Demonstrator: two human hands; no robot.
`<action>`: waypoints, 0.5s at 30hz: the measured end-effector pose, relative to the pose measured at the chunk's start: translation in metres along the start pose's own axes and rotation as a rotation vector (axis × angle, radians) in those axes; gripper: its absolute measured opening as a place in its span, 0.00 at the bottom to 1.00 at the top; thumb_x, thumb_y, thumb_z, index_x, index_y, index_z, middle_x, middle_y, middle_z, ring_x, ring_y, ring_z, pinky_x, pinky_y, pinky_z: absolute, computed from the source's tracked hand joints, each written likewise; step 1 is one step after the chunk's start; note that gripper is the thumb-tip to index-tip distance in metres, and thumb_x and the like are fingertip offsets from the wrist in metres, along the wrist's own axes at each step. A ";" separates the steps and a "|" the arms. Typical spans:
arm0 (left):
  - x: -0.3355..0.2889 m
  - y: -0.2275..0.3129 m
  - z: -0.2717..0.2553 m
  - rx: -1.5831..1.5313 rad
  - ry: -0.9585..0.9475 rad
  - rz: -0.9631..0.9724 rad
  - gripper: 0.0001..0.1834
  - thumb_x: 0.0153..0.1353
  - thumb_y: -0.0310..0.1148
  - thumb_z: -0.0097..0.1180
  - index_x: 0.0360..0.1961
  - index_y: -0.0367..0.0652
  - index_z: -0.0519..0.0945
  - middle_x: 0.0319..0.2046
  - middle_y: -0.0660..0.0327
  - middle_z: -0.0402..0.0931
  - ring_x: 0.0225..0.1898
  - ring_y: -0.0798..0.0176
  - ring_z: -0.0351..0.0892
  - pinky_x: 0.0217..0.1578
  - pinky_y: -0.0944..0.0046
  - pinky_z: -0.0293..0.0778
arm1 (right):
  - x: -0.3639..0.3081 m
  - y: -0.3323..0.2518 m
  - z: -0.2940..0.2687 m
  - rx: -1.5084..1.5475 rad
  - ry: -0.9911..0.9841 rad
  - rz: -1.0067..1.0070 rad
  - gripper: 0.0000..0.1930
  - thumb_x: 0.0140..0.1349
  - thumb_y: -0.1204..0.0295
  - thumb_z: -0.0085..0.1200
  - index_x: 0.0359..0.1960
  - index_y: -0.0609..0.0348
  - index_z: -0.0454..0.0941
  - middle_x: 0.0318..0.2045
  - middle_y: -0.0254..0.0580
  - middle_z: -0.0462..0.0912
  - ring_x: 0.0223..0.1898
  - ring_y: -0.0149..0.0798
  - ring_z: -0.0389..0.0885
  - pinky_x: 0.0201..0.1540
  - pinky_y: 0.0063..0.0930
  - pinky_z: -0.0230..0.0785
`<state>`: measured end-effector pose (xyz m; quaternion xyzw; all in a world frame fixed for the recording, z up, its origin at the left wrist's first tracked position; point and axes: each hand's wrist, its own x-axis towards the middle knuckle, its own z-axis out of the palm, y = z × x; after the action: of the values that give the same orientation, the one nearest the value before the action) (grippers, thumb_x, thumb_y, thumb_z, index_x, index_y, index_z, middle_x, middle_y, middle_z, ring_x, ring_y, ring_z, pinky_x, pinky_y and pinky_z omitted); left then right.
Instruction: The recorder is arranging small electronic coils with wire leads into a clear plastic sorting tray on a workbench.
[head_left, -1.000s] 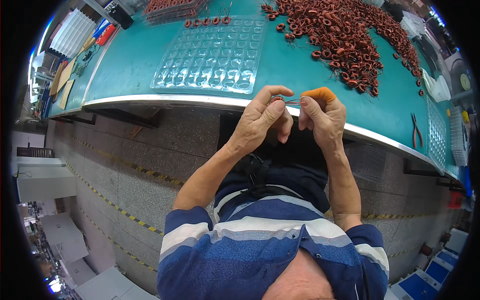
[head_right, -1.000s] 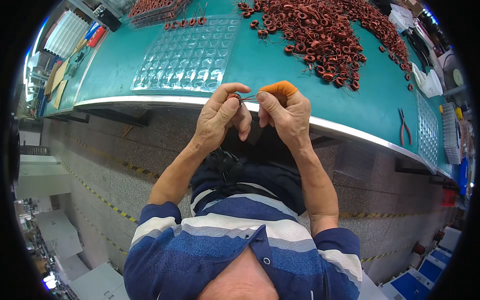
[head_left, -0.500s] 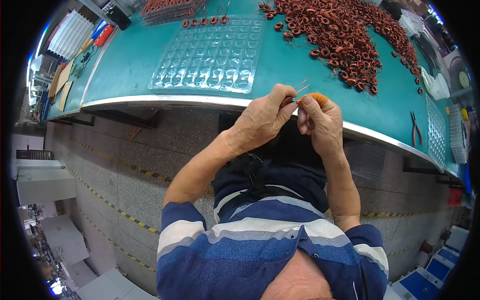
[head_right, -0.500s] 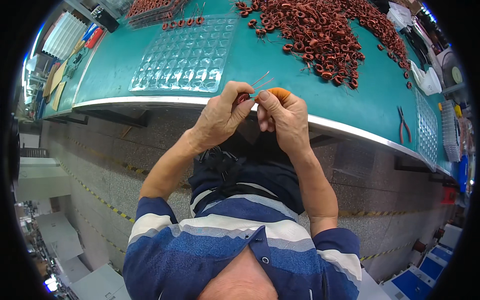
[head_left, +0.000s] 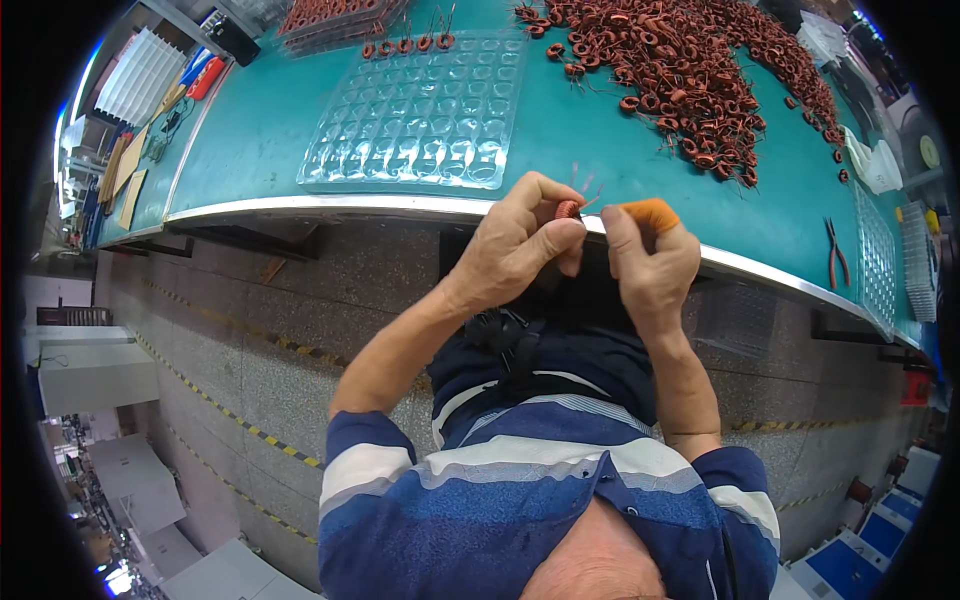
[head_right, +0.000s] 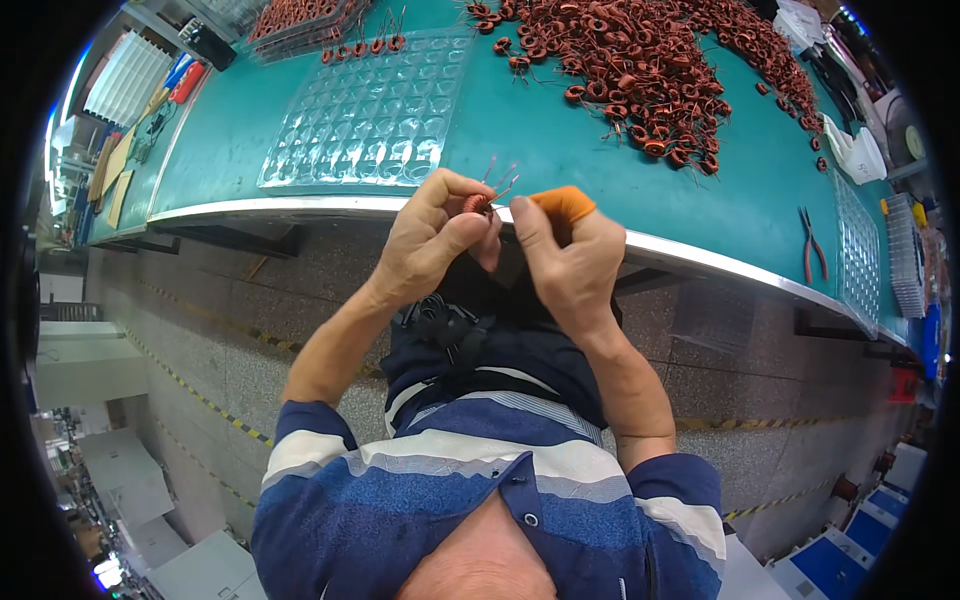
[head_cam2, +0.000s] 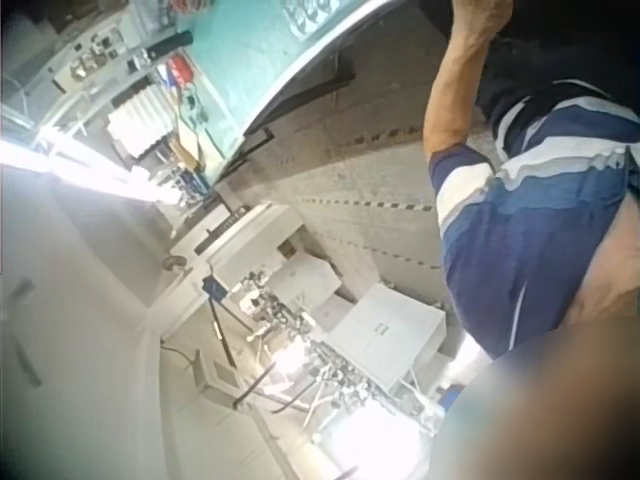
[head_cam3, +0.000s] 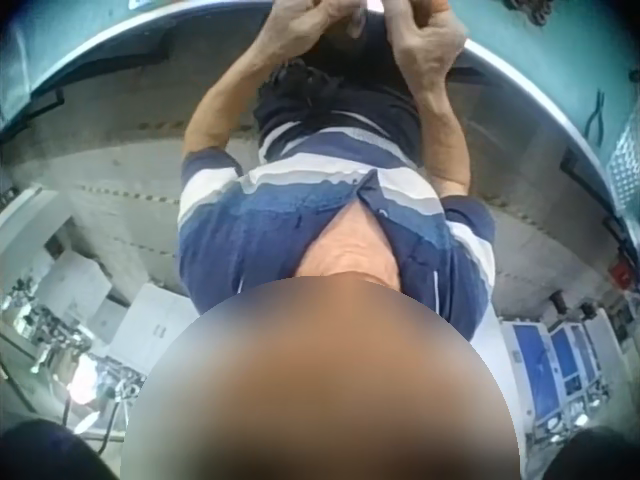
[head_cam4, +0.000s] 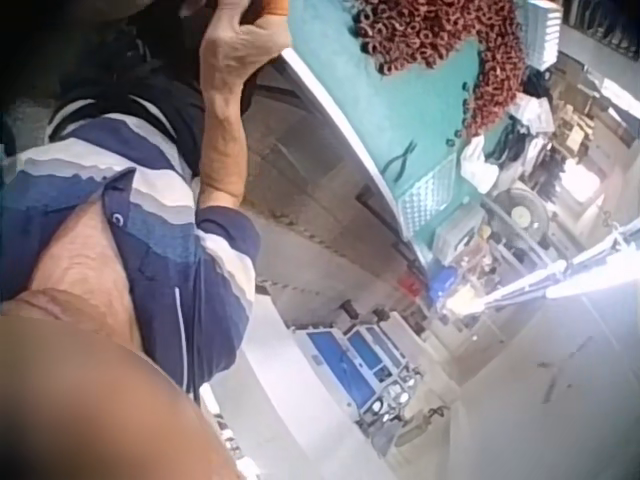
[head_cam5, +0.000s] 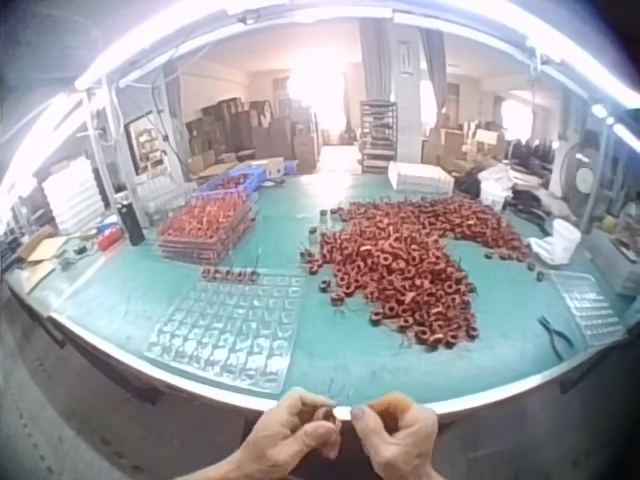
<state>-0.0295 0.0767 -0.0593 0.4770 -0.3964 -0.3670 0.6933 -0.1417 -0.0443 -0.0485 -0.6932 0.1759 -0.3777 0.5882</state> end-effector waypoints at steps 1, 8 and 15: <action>0.000 -0.001 0.007 -0.085 -0.011 0.067 0.17 0.70 0.39 0.48 0.50 0.38 0.64 0.28 0.59 0.71 0.27 0.66 0.74 0.32 0.67 0.72 | 0.005 -0.008 -0.007 0.104 -0.054 0.171 0.10 0.61 0.70 0.61 0.27 0.65 0.79 0.16 0.28 0.75 0.15 0.19 0.67 0.17 0.15 0.56; 0.005 -0.012 0.012 -0.174 0.123 -0.002 0.21 0.72 0.38 0.43 0.58 0.34 0.62 0.29 0.59 0.71 0.28 0.67 0.72 0.33 0.69 0.72 | 0.021 0.014 -0.011 0.141 -0.171 0.265 0.13 0.62 0.64 0.61 0.34 0.65 0.79 0.17 0.29 0.73 0.17 0.21 0.67 0.20 0.14 0.56; 0.009 -0.013 0.015 -0.084 0.129 -0.066 0.15 0.71 0.34 0.43 0.50 0.33 0.71 0.25 0.64 0.69 0.24 0.72 0.68 0.27 0.72 0.68 | 0.015 0.029 0.001 0.374 -0.107 0.159 0.14 0.62 0.66 0.61 0.42 0.65 0.78 0.27 0.32 0.78 0.30 0.25 0.76 0.34 0.17 0.68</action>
<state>-0.0407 0.0592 -0.0665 0.4827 -0.3194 -0.3745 0.7244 -0.1251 -0.0611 -0.0715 -0.5749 0.1254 -0.3186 0.7431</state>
